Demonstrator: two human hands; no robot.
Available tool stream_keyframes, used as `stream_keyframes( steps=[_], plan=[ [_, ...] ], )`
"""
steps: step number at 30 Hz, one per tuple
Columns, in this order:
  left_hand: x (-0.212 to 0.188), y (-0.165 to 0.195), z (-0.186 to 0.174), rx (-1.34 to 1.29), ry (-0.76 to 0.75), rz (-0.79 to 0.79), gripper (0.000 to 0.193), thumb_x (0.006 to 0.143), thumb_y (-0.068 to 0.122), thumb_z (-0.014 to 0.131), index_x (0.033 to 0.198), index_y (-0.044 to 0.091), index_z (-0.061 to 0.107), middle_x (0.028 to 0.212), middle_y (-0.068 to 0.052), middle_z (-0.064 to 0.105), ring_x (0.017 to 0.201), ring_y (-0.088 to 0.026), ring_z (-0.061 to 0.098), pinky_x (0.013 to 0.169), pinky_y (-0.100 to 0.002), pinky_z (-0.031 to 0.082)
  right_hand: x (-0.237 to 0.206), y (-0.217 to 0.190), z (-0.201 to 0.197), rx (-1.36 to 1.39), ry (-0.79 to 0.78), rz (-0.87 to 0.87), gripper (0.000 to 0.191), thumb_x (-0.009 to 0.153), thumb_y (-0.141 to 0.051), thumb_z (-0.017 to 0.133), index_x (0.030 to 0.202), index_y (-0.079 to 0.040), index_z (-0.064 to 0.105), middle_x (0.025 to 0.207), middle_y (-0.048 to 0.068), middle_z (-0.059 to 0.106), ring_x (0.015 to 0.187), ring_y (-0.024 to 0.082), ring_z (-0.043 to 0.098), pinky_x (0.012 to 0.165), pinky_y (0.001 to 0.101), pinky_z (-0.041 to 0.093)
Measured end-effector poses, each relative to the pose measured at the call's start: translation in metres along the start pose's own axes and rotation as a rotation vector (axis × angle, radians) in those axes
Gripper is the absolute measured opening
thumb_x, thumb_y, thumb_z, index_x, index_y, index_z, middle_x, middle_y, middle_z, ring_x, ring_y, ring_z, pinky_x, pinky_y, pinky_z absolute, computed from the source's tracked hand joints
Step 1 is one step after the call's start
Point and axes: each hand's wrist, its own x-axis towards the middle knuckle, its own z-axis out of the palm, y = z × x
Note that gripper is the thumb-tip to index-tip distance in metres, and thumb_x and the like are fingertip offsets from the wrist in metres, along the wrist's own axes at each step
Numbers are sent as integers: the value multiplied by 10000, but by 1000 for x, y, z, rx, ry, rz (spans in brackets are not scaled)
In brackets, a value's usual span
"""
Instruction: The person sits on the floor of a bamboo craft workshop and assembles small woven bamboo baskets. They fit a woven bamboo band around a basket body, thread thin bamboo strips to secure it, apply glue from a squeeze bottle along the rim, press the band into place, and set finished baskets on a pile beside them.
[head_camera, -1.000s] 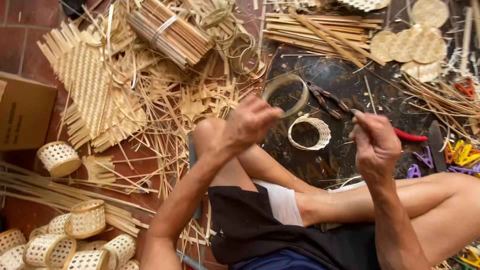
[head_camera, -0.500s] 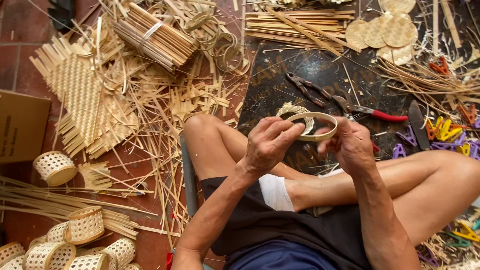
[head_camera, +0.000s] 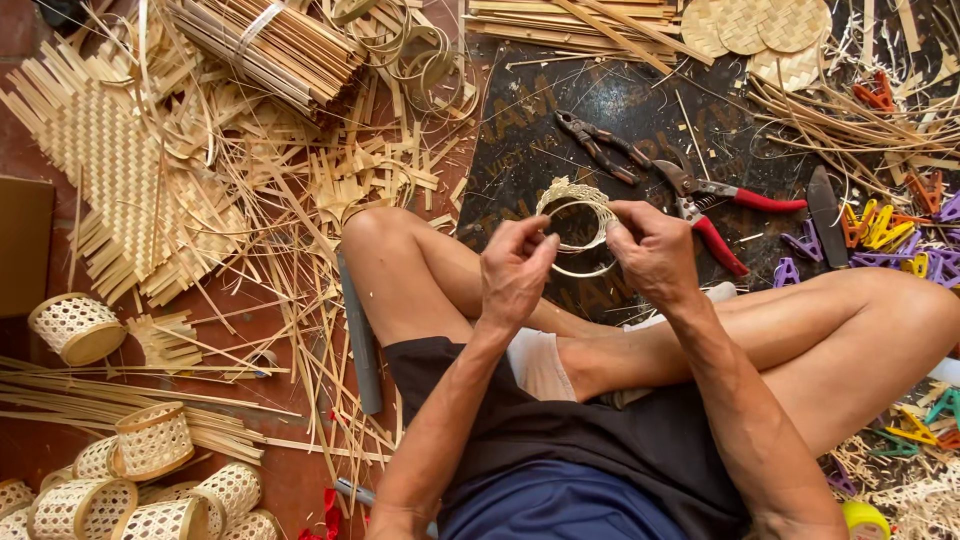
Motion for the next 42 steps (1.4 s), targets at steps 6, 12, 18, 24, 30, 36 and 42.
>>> stream_keyframes(
  steps=[6, 12, 18, 24, 30, 36, 42],
  plan=[
    [0, -13, 3, 376, 111, 270, 283, 904, 92, 799, 1154, -1, 706, 891, -36, 572, 712, -119, 581, 645, -281, 508, 0, 0, 5, -242, 89, -267, 122, 939, -34, 696, 1054, -5, 726, 976, 147, 679, 693, 224, 663, 606, 341, 524],
    [21, -26, 15, 447, 184, 243, 463, 830, 77, 753, 1263, -39, 636, 936, -82, 551, 719, -173, 546, 665, -304, 513, 6, 13, 22, -635, 260, -355, 147, 989, -71, 662, 1133, -44, 655, 1028, 148, 677, 834, 355, 684, 711, 441, 550],
    [34, -41, 13, 310, 118, 91, 288, 876, 101, 722, 1147, 9, 750, 935, -53, 623, 733, -123, 618, 674, -277, 535, 15, 30, 33, -436, 238, -337, 95, 1031, -93, 661, 1099, -28, 647, 987, 166, 651, 847, 385, 664, 703, 459, 524],
    [54, -61, -2, 114, 34, -43, 215, 884, 137, 806, 1029, -22, 795, 945, -70, 672, 812, -110, 630, 729, -266, 534, 21, 40, 37, -442, 211, -372, 81, 1037, -78, 659, 1083, -29, 613, 958, 171, 641, 818, 405, 647, 665, 480, 518],
    [66, -78, 7, -348, -82, 30, 167, 989, 147, 718, 1051, -7, 700, 1285, -96, 698, 1083, -112, 674, 939, -244, 562, 26, 33, 34, -457, 156, -427, 95, 1033, -66, 663, 1116, -34, 630, 945, 162, 643, 797, 388, 658, 651, 462, 524],
    [68, -76, 12, -208, -138, -14, 410, 1085, 342, 553, 1240, 0, 718, 1098, -75, 747, 961, -82, 628, 870, -229, 517, 29, 28, 33, -246, 154, -447, 102, 1009, -49, 666, 1106, -18, 672, 1022, 154, 680, 862, 330, 694, 706, 412, 548],
    [67, -75, 10, -186, -196, 30, 493, 1092, 431, 513, 1169, 1, 741, 1021, -5, 756, 930, -48, 635, 857, -206, 511, 26, 36, 37, -270, 145, -432, 56, 1027, -42, 659, 1071, -10, 670, 986, 143, 677, 856, 321, 677, 743, 408, 536]
  ],
)
